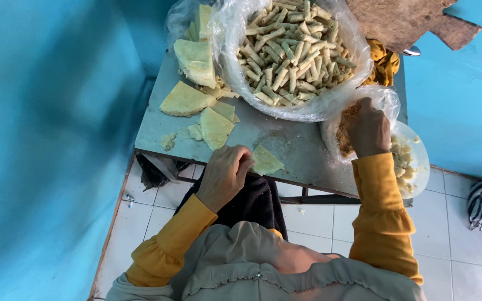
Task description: The person sits at a small table and tears small pieces from flat dough sheets, then rolls each piece between their palms into a short cylinder and places it into a large plastic-lined bowl filled with similar rolled dough pieces. A bowl of brown powder sits beside the work area.
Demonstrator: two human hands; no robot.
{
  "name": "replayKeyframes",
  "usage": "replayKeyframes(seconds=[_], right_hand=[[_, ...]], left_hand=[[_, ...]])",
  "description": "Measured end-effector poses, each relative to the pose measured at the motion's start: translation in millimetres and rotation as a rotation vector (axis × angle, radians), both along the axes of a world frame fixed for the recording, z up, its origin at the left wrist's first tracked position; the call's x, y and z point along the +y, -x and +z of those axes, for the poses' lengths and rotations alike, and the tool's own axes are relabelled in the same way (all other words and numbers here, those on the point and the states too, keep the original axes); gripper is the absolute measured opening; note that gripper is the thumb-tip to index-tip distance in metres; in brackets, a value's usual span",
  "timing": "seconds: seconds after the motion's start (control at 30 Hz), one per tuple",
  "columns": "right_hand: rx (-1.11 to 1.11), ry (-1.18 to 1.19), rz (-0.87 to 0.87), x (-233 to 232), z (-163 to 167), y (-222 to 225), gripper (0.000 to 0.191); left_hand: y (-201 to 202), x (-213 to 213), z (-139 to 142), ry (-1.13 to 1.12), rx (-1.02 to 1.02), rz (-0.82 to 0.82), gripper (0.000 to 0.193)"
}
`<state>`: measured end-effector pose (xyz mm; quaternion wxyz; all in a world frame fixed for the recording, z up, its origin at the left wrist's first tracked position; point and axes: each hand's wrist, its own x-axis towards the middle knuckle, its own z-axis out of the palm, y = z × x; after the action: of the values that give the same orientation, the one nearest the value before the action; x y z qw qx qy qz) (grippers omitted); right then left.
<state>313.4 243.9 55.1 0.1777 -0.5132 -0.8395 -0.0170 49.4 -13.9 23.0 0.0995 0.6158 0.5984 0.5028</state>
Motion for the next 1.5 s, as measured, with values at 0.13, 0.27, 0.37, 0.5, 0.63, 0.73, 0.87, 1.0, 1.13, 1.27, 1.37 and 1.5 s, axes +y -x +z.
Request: replayKeyframes(seconds=[0.13,0.27,0.37,0.5,0.63,0.73,0.87,1.0,1.13,1.27,1.37,1.5], right_hand=[[-0.100,-0.021,-0.026,7,0,12,0.037],[-0.075,0.012,0.007,4,-2,19,0.036],[-0.068,-0.057,0.089,7,-5,17,0.042],[-0.234,-0.074,0.055,16,4,-2,0.064],[0.522,0.373,0.233,-6,12,-16,0.035],[0.420,0.239,0.619,-41,0,18,0.026],[0.641,0.739,0.596,-119,-26,73,0.024],[0.423,0.156,0.796,-157,-21,89,0.020],[0.255,-0.168,0.773,-172,-7,78,0.035],[0.348,-0.034,0.515,-178,-7,71,0.024],[0.388,0.118,0.443,-173,-8,72,0.021],[0.304,0.130,0.515,-165,-4,75,0.029]], left_hand=[[3,-1,2,0.015,-0.023,-0.021,0.015],[4,-1,2,0.035,-0.035,-0.044,0.014],[6,-2,3,0.033,-0.050,-0.056,0.014],[11,-4,6,0.021,-0.080,-0.114,0.019],[15,-5,9,0.033,-0.107,-0.164,0.024],[15,-4,9,0.040,-0.112,-0.172,0.027],[13,-3,8,0.045,-0.097,-0.147,0.026],[12,-1,7,0.048,-0.089,-0.110,0.022],[7,1,5,0.001,-0.067,-0.057,0.019],[1,0,5,-0.045,-0.033,0.002,0.018],[-4,-2,6,-0.053,-0.015,0.020,0.018],[-11,-5,5,-0.007,-0.154,-0.045,0.022]])
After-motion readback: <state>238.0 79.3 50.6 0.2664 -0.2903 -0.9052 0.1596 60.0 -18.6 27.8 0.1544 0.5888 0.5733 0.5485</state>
